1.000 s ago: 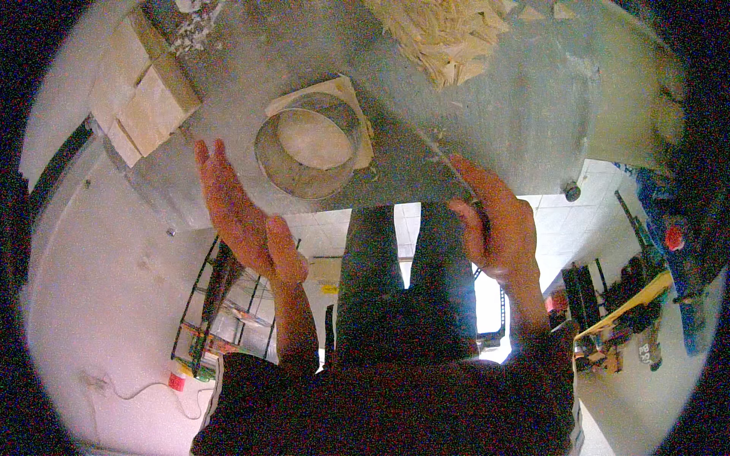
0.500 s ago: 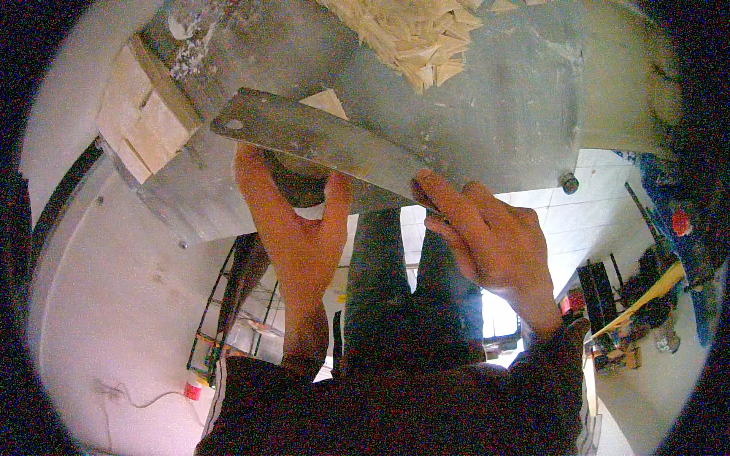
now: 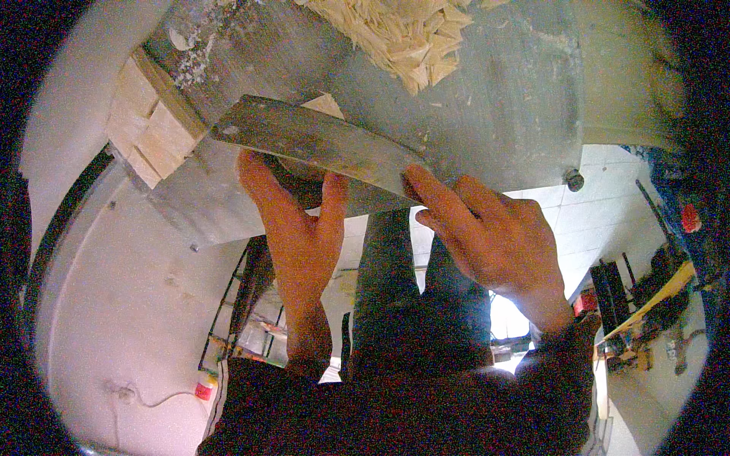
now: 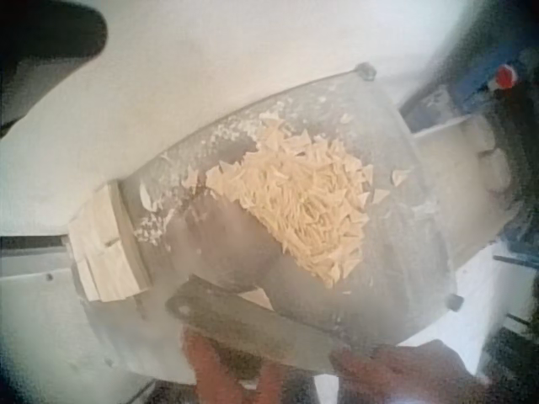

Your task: The person uses a circular metal cutter and a flat scraper to trim square blocks of dough into round discs on a stainless steel table. The person repeatedly scrapes excess dough from the cutter, places the finished discs into a nearby machine hopper, and retrieves new blocks to continue the cycle.

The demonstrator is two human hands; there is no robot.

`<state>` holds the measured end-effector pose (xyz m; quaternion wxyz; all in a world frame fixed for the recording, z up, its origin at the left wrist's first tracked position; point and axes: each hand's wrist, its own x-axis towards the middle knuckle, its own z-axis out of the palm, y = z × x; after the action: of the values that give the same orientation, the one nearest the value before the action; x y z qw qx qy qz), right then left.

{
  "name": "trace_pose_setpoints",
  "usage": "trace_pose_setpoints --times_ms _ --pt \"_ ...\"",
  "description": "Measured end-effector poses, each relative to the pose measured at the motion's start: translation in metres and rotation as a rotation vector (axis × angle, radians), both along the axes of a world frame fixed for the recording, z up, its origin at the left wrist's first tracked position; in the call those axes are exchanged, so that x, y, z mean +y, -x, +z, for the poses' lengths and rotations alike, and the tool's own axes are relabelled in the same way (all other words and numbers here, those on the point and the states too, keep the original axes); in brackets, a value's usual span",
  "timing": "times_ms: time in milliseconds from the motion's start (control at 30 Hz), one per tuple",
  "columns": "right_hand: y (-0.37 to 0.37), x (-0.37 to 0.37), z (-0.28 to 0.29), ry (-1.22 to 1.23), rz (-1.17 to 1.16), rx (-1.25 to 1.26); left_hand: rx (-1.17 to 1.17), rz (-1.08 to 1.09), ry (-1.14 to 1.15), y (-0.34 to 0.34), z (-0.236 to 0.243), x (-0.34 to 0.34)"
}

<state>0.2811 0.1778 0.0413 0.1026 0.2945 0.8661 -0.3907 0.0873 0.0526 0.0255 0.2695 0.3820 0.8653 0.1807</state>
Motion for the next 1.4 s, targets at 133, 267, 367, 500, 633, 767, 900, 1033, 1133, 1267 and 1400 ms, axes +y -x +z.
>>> trace_pose_setpoints --times_ms 133,267,367,500,633,767,900,1033,1133,1267,1400 --pt "0.014 0.009 0.01 0.021 0.061 -0.05 -0.026 -0.034 -0.021 0.003 0.0 0.0" --pt "0.027 0.006 0.004 -0.018 0.083 -0.047 -0.073 0.009 -0.018 0.002 0.0 -0.001" --pt "0.023 0.003 0.002 0.004 0.05 -0.038 -0.059 0.025 0.0 -0.001 -0.001 0.0" --pt "0.004 0.004 0.015 0.12 0.03 -0.197 -0.071 -0.002 0.008 0.001 0.002 0.002" --pt "0.009 0.006 0.019 0.099 0.03 -0.158 -0.085 -0.017 -0.016 0.005 0.003 0.004" --pt "0.036 0.006 -0.003 0.055 0.067 -0.108 -0.03 -0.04 -0.002 0.004 0.002 0.005" --pt "0.037 0.002 -0.01 0.044 0.021 -0.023 -0.058 -0.034 -0.008 0.004 0.001 0.005" --pt "0.012 -0.001 0.008 0.144 -0.034 -0.176 -0.058 0.005 -0.012 0.002 0.001 0.006" --pt "0.008 0.003 0.016 0.162 -0.039 -0.227 -0.035 -0.017 -0.015 0.003 0.001 0.006" --pt "0.03 0.009 0.004 0.131 0.012 -0.243 -0.025 -0.041 -0.01 0.003 0.001 0.008" --pt "0.061 0.004 -0.013 0.081 -0.008 -0.064 -0.058 -0.039 -0.059 0.006 0.0 0.007"
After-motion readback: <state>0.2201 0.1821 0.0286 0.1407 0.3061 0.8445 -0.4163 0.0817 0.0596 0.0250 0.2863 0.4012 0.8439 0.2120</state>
